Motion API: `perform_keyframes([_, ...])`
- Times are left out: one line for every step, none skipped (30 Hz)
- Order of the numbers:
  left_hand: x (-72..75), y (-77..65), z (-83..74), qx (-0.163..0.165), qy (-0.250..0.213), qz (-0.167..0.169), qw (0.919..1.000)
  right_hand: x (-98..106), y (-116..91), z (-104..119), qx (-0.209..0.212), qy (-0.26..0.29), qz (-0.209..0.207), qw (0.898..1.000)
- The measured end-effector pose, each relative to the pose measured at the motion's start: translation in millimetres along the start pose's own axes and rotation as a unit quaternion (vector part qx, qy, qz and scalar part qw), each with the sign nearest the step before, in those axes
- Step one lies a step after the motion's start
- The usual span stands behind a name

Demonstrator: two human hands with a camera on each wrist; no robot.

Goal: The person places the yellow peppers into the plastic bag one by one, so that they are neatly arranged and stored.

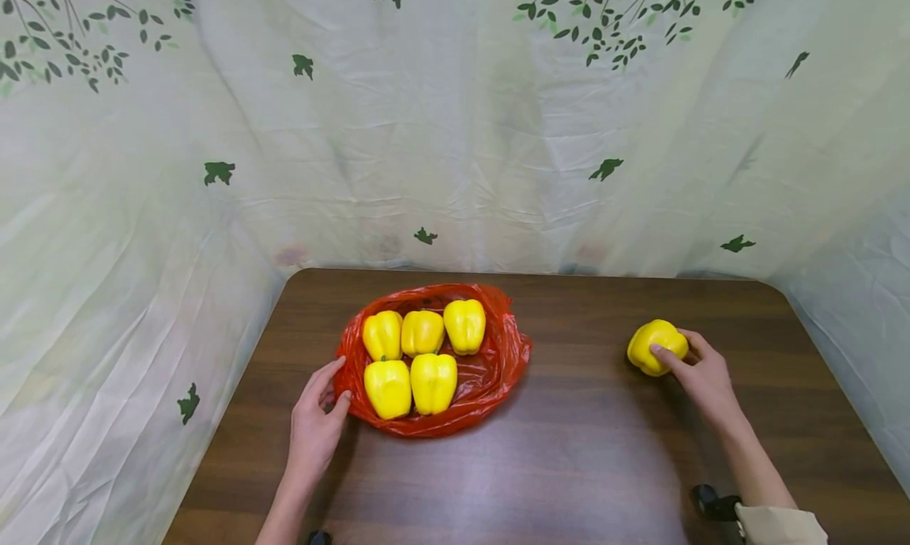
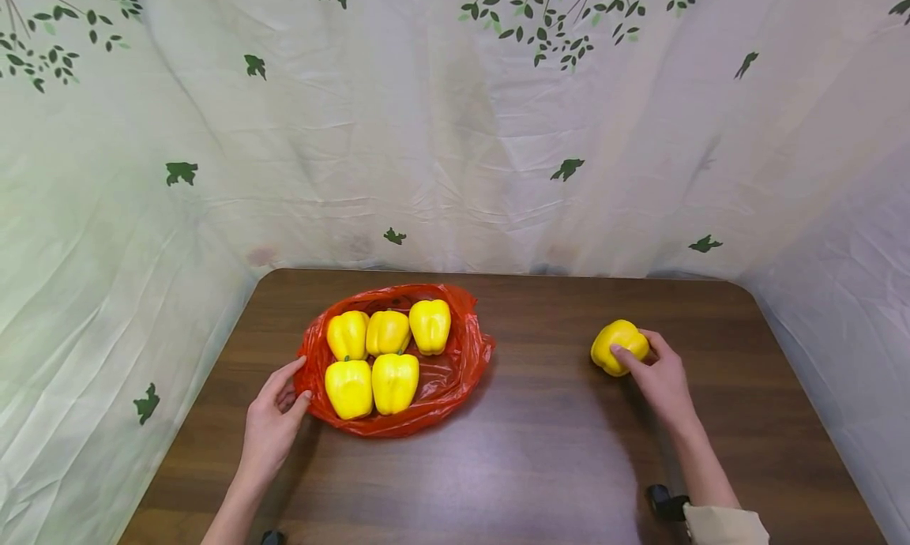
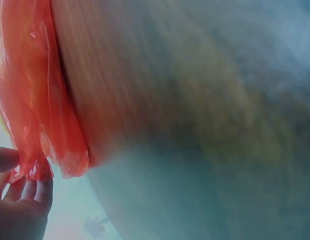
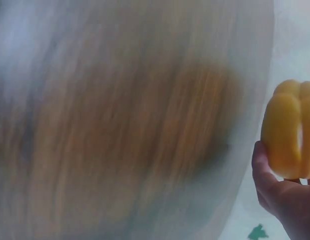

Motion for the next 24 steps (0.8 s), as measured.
perform_keyframes([-0.1, 0.1, 0.0, 0.000, 0.000, 0.000, 1.0000, -1, -2, 2, 0.001, 0.003, -0.001, 1.000])
perform_keyframes([-0.3, 0.2, 0.0, 0.000, 0.001, 0.000, 1.0000, -2, -3, 5, 0.003, 0.004, -0.001, 1.000])
perform_keyframes([-0.4, 0.3, -0.1, -0.001, 0.001, 0.000, 1.0000, -3, -4, 7, 0.006, 0.008, 0.000, 1.000])
perform_keyframes([-0.5, 0.3, -0.3, -0.001, 0.001, 0.000, 1.0000, -4, -5, 10, 0.010, 0.012, 0.001, 1.000])
perform_keyframes([-0.7, 0.5, -0.1, -0.001, 0.002, -0.001, 1.0000, -6, -6, 12, 0.015, 0.014, 0.002, 1.000])
perform_keyframes([-0.9, 0.7, 0.1, 0.000, 0.003, -0.001, 1.0000, -7, -7, 15, 0.019, 0.018, 0.003, 1.000])
perform_keyframes([-1.0, 0.7, 0.0, -0.001, 0.003, -0.001, 1.0000, -9, -8, 17, 0.022, 0.021, 0.006, 1.000])
perform_keyframes([-1.1, 0.8, -0.2, -0.001, 0.005, -0.001, 1.0000, -11, -9, 19, 0.024, 0.025, 0.009, 0.999])
perform_keyframes([-1.3, 0.8, -0.3, -0.001, 0.005, -0.002, 1.0000, -13, -9, 21, 0.025, 0.029, 0.012, 0.999])
perform_keyframes([-1.3, 0.7, -0.3, 0.000, 0.006, -0.002, 1.0000, -14, -10, 23, 0.028, 0.032, 0.015, 0.999])
perform_keyframes([-1.3, 0.7, -0.3, 0.000, 0.007, -0.002, 1.0000, -16, -11, 25, 0.030, 0.034, 0.017, 0.999])
perform_keyframes([-1.3, 0.7, -0.5, -0.001, 0.008, -0.002, 1.0000, -18, -12, 27, 0.031, 0.037, 0.021, 0.999])
perform_keyframes([-1.4, 0.7, -0.6, -0.001, 0.008, -0.003, 1.0000, -19, -13, 29, 0.033, 0.041, 0.024, 0.998])
perform_keyframes([-1.5, 0.7, -0.6, -0.002, 0.008, -0.003, 1.0000, -21, -14, 31, 0.035, 0.046, 0.027, 0.998])
perform_keyframes([-1.6, 0.6, -0.7, -0.002, 0.007, -0.003, 1.0000, -22, -15, 33, 0.038, 0.050, 0.030, 0.998])
perform_keyframes([-1.5, 0.6, -0.9, -0.002, 0.007, -0.002, 1.0000, -24, -16, 36, 0.042, 0.054, 0.033, 0.997])
perform_keyframes([-1.4, 0.5, -1.1, -0.001, 0.008, -0.002, 1.0000, -25, -17, 38, 0.044, 0.059, 0.035, 0.997])
perform_keyframes([-1.3, 0.4, -1.3, 0.000, 0.007, -0.002, 1.0000, -27, -18, 41, 0.048, 0.063, 0.038, 0.996])
perform_keyframes([-1.2, 0.3, -1.5, 0.001, 0.007, -0.002, 1.0000, -29, -18, 43, 0.050, 0.068, 0.040, 0.996])
perform_keyframes([-1.1, 0.2, -1.6, 0.002, 0.006, -0.001, 1.0000, -30, -19, 46, 0.053, 0.072, 0.043, 0.995])
perform_keyframes([-1.0, 0.2, -1.8, 0.003, 0.007, -0.002, 1.0000, -32, -20, 49, 0.055, 0.077, 0.044, 0.995])
perform_keyframes([-1.0, 0.2, -2.0, 0.004, 0.008, -0.001, 1.0000, -34, -21, 52, 0.060, 0.081, 0.047, 0.994])
perform_keyframes([-1.0, 0.3, -2.1, 0.004, 0.008, -0.001, 1.0000, -35, -22, 56, 0.063, 0.085, 0.050, 0.993])
perform_keyframes([-1.0, 0.4, -2.2, 0.004, 0.009, -0.001, 1.0000, -37, -24, 59, 0.068, 0.087, 0.053, 0.993])
Point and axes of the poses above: each hand's wrist, its own y-axis towards the middle knuckle, its own x-axis out of the back of the hand, z = x × y, the point moved 2 cm from there along y, towards the middle knuckle, and after that the axes turned 15 degrees about -z, right-handed, at the moved point
